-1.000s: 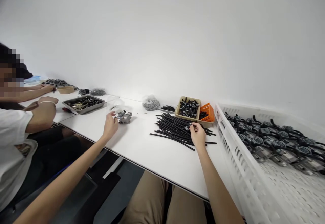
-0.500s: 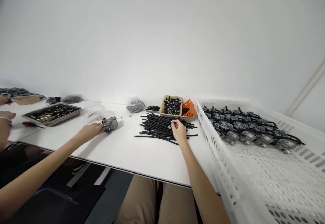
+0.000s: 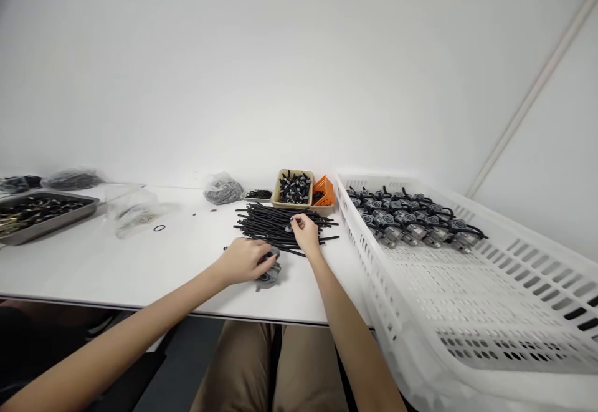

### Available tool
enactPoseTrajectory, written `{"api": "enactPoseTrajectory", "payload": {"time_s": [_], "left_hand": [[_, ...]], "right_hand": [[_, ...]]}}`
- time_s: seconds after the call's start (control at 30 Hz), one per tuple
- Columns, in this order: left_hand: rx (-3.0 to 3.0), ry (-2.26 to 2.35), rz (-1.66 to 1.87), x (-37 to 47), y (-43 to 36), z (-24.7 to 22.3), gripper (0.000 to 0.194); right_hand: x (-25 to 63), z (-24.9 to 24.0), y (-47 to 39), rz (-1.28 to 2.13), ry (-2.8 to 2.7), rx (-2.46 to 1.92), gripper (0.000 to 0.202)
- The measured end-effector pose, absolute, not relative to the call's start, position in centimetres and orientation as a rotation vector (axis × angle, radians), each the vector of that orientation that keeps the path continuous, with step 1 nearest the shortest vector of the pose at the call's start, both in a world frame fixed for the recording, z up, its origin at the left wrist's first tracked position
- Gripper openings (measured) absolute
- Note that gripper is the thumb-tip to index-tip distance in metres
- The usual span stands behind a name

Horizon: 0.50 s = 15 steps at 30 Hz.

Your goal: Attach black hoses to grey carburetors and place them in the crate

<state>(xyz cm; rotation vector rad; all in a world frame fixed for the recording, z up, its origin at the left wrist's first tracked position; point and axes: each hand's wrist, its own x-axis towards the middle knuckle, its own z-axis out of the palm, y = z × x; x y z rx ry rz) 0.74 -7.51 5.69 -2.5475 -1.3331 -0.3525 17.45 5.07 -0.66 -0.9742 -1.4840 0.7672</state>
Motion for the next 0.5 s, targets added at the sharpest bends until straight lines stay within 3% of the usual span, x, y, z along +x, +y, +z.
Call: {"api": "enactPoseTrajectory", "payload": {"time_s": [0.2,0.4,0.5], "left_hand": [[-2.571,-1.252,-0.583,4.9,-3.7,5.7,0.037],[-2.884,-1.052,-0.82,2.8,-1.6,4.2,0.053],[-3.062,-1.075,-1.126,2.1,-0.7,1.8,0.057]], "right_hand": [[17.4,0.3,5.1,0.919,-1.325,-0.898,0.023],[17.4,0.8,5.0,1.046,-1.158,-0.885,0.023],[17.3,0.8,5.2,1.108,-1.103,-0.887,0.023]]}}
